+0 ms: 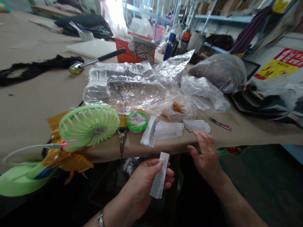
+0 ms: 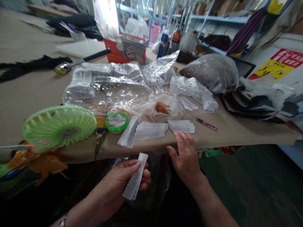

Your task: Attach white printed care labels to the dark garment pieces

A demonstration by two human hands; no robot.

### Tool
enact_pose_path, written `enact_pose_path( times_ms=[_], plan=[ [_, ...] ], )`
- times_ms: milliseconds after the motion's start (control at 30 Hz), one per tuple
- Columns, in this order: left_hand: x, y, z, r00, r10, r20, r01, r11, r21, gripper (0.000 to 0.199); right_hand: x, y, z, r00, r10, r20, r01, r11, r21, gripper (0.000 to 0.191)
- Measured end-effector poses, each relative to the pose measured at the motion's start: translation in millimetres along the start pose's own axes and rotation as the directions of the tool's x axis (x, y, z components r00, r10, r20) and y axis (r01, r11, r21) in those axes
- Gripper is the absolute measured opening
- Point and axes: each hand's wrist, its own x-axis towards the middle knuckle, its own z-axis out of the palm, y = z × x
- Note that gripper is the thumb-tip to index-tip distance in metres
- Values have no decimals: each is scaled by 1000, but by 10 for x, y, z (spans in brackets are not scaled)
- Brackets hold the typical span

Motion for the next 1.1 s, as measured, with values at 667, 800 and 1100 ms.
enact_pose_path(
  times_ms=[667,800,1100],
  plan=[
    [-22,-40,36,1000,-4,-24,4,1000,-8,13,-59,-110,-115,990,-16,-142,64,936,345,22],
    [-24,-59,18,995,85,58,-79,991,-109,12,-119,-651,-28,964,-263,-38,247,834,494,20],
    [-62,-75,-96,988,142,-52,-151,960,-235,10,-247,-894,195,935,-353,25,304,838,452,18]
  ],
)
